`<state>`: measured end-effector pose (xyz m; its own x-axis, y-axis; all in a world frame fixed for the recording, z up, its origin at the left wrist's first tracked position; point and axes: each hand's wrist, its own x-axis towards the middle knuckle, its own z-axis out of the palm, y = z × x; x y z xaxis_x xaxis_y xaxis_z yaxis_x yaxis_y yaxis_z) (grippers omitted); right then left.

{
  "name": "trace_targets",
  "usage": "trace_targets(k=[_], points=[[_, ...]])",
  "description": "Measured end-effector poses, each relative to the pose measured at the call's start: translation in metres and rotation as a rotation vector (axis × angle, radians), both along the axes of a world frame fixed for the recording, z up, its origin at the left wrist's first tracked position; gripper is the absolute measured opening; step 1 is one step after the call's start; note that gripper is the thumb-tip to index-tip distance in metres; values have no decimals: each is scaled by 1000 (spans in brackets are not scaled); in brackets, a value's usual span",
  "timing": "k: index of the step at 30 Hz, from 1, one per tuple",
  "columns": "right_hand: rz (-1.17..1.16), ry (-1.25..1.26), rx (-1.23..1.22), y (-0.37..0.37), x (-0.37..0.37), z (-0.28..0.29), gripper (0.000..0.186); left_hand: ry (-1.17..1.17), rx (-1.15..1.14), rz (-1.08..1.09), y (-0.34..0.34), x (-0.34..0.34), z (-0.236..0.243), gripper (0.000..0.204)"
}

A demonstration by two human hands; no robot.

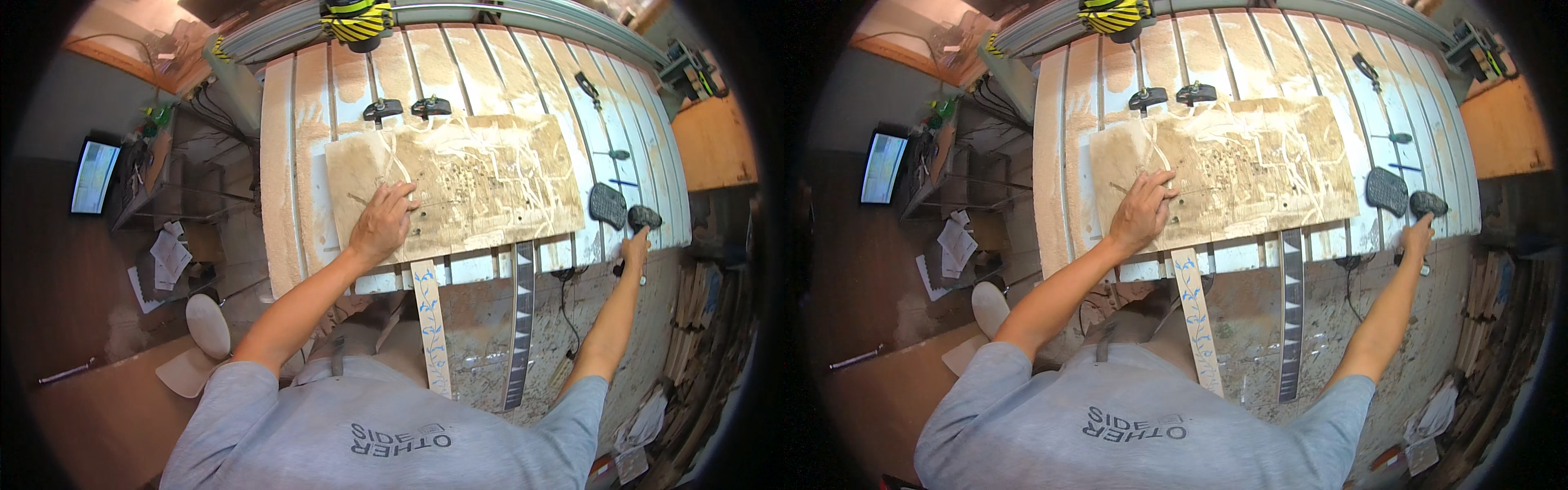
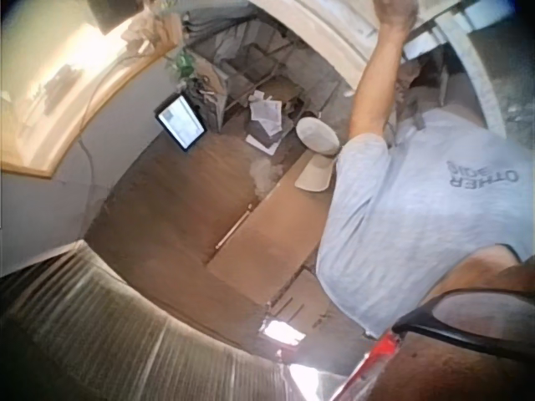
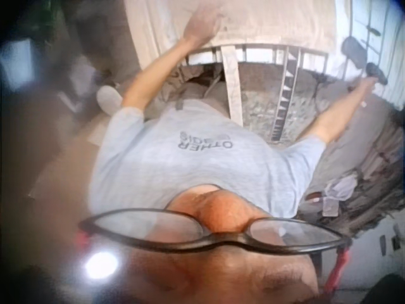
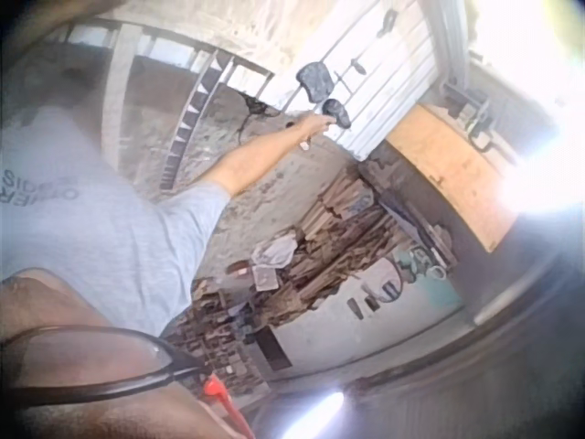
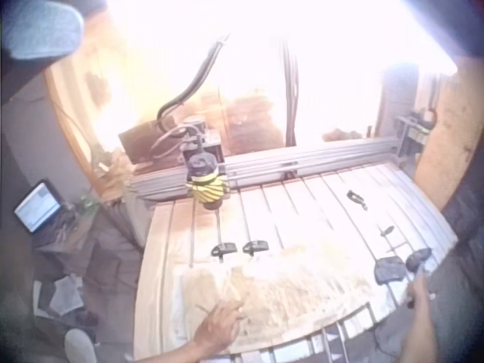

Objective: The person prepares a guitar neck component on a CNC machine by drilling holes into a wooden template with a power drill and positioning the neck piece.

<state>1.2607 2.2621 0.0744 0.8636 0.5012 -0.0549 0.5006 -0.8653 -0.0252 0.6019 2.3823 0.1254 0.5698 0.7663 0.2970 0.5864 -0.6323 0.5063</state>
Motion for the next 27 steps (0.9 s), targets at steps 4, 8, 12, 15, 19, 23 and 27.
trace_targets(k=[4,8,12,15,19,23,27], points=[[-57,18,5,22,16,-26,97,43,12,33,-5,-6,1,23],[-68,-17,37,-20,87,-12,84,7,3,-15,5,1,0,24],[-125,-6,-10,-28,62,17,64,25,30,-18,6,3,-2,23],[-133,25,197,16,-47,89,54,41,50,73,-10,-16,1,21],[-115,50,406,-50,-55,171,51,-44,35,10,1,-3,-2,20],[237,293,576,-73,-147,269,38,-79,49,10,3,-9,-7,19],[404,604,490,-82,-250,320,43,-87,16,-5,3,-7,-6,18]])
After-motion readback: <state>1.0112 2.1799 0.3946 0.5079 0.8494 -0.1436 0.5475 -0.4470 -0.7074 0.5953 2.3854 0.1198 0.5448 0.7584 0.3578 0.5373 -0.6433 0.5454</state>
